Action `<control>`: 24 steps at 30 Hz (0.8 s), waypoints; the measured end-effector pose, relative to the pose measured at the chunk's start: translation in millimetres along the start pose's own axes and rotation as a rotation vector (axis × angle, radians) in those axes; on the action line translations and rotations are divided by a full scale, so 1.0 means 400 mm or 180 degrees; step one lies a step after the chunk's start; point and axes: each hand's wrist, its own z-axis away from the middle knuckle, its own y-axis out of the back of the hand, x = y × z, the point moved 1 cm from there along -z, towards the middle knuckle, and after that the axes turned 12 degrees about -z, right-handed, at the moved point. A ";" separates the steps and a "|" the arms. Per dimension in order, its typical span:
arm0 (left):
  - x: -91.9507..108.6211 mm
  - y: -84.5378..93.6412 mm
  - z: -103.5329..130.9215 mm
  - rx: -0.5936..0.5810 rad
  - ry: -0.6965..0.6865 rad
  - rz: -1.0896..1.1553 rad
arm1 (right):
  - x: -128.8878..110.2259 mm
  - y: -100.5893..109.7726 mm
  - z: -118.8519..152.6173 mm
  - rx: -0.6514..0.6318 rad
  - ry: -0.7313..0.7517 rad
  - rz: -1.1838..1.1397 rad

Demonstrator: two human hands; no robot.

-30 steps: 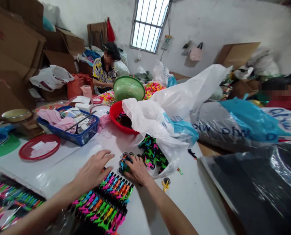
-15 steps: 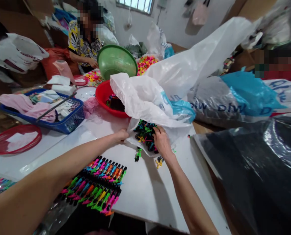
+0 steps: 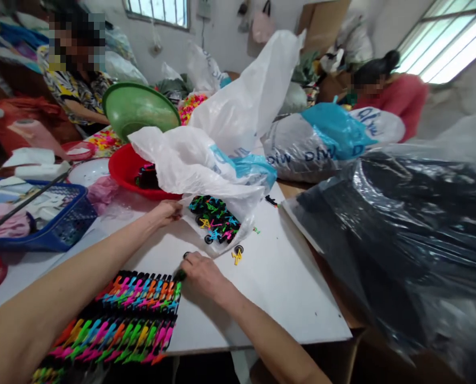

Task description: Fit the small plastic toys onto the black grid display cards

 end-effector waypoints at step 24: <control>-0.078 0.006 -0.019 0.0161 0.0133 -0.0426 | 0.201 0.020 0.231 0.1338 -0.2090 -0.0333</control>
